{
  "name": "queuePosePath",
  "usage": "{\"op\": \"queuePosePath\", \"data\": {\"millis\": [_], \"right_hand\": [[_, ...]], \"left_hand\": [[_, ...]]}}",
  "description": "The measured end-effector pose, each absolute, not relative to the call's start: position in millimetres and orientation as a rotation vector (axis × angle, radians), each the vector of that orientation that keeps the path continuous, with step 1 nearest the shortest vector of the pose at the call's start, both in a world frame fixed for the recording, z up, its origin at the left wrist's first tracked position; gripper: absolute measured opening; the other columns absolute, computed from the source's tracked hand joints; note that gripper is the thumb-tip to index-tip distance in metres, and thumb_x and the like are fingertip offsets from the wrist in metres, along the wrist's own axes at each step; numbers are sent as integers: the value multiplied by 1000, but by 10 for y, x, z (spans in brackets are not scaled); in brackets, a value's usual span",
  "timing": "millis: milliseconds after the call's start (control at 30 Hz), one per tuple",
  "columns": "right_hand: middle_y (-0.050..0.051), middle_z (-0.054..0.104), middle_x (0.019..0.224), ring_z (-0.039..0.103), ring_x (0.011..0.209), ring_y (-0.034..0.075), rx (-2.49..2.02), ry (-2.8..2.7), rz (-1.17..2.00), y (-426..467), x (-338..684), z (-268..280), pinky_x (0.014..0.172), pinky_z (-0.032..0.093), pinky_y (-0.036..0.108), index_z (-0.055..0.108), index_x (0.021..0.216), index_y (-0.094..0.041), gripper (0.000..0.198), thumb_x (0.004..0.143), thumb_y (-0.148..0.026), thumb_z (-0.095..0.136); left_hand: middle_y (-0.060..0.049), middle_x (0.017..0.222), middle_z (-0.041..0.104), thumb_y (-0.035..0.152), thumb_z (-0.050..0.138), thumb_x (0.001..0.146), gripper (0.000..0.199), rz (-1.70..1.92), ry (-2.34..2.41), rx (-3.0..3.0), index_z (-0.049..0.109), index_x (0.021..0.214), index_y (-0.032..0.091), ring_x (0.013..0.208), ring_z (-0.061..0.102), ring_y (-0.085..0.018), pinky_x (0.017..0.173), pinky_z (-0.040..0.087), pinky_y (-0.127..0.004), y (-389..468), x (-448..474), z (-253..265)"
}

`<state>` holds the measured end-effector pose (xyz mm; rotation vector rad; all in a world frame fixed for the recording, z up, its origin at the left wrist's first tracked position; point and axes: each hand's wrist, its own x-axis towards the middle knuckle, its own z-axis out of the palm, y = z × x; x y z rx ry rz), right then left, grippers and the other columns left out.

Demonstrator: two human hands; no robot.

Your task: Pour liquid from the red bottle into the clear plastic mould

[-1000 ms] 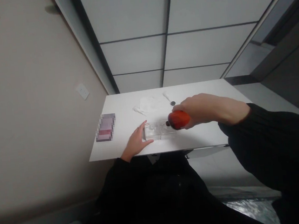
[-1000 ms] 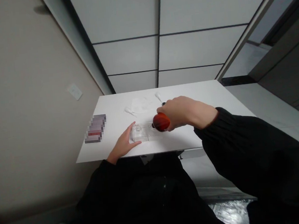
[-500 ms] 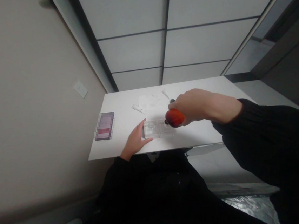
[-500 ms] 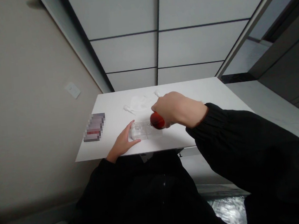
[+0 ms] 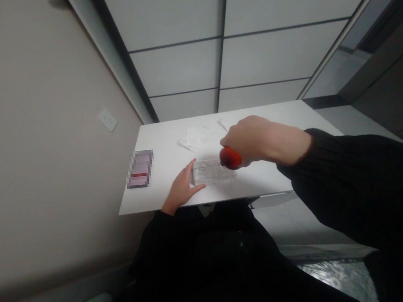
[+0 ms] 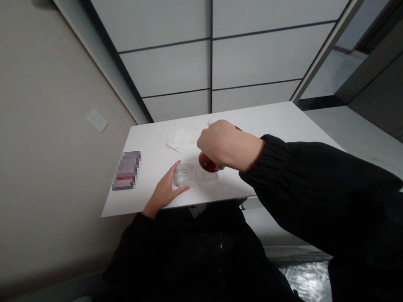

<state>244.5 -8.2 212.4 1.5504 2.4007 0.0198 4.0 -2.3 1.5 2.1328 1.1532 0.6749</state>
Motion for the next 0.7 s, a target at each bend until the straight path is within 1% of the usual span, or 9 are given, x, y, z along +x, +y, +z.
{"op": "queuePosePath", "data": {"millis": [100, 167, 300, 367, 400, 467, 567, 633, 700], "right_hand": [[15, 82, 91, 79, 92, 40, 1496, 2350, 76, -83, 2391, 2153, 76, 58, 49, 83, 84, -22, 14, 73, -30, 88], [16, 82, 94, 78, 95, 40, 1468, 2343, 88, -55, 2392, 2119, 79, 59, 49, 83, 85, -21, 15, 74, -30, 88], [15, 82, 101, 77, 105, 39, 1518, 2509, 49, 73, 2482, 1903, 90, 58, 54, 82, 92, -21, 28, 83, -48, 80], [13, 82, 101, 75, 109, 39, 1536, 2583, 49, 145, 2521, 1783, 94, 56, 55, 81, 92, -21, 30, 85, -50, 78], [13, 81, 98, 75, 108, 39, 1539, 2596, 51, 177, 2526, 1736, 94, 56, 56, 81, 89, -22, 28, 84, -49, 79], [11, 80, 85, 77, 101, 39, 1524, 2609, 56, 229, 2509, 1673, 92, 56, 58, 78, 76, -23, 24, 77, -45, 85], [8, 74, 70, 77, 89, 38, 1481, 2643, 70, 277, 2466, 1647, 86, 57, 57, 70, 62, -24, 30, 69, -46, 90], [8, 73, 70, 77, 88, 37, 1477, 2645, 69, 283, 2484, 1656, 85, 58, 56, 68, 60, -25, 34, 67, -49, 91], [9, 75, 75, 77, 89, 37, 1484, 2646, 37, 265, 2571, 1673, 84, 58, 55, 69, 63, -25, 34, 67, -50, 91]], "left_hand": [[-19, 169, 45, 34, 83, 87, 93, 677, 1146, 2136, 33, 164, 20, 156, 45, -37, 130, 34, -57, -19, 37, 6], [-19, 169, 45, 34, 84, 86, 94, 682, 1144, 2137, 33, 164, 20, 155, 45, -37, 130, 34, -57, -12, 36, -7], [-19, 168, 46, 32, 85, 85, 94, 692, 1140, 2140, 35, 164, 20, 155, 46, -36, 131, 34, -55, 0, 37, -34], [-19, 168, 46, 32, 85, 85, 94, 694, 1139, 2141, 35, 164, 20, 155, 46, -36, 131, 34, -54, 2, 36, -41], [-19, 168, 46, 32, 85, 85, 94, 693, 1139, 2141, 35, 164, 20, 155, 46, -36, 131, 34, -54, 2, 34, -44], [-19, 168, 46, 33, 85, 86, 94, 690, 1143, 2142, 34, 164, 20, 155, 46, -37, 130, 34, -55, 3, 29, -47], [-19, 167, 46, 34, 85, 86, 95, 683, 1151, 2144, 34, 164, 19, 155, 46, -38, 130, 35, -56, 4, 20, -53], [-19, 167, 47, 35, 85, 86, 95, 682, 1153, 2145, 34, 164, 19, 154, 46, -38, 130, 35, -56, 5, 14, -55], [-19, 168, 46, 34, 85, 86, 95, 683, 1151, 2145, 34, 165, 19, 155, 46, -37, 130, 34, -56, 2, 11, -54]]}}
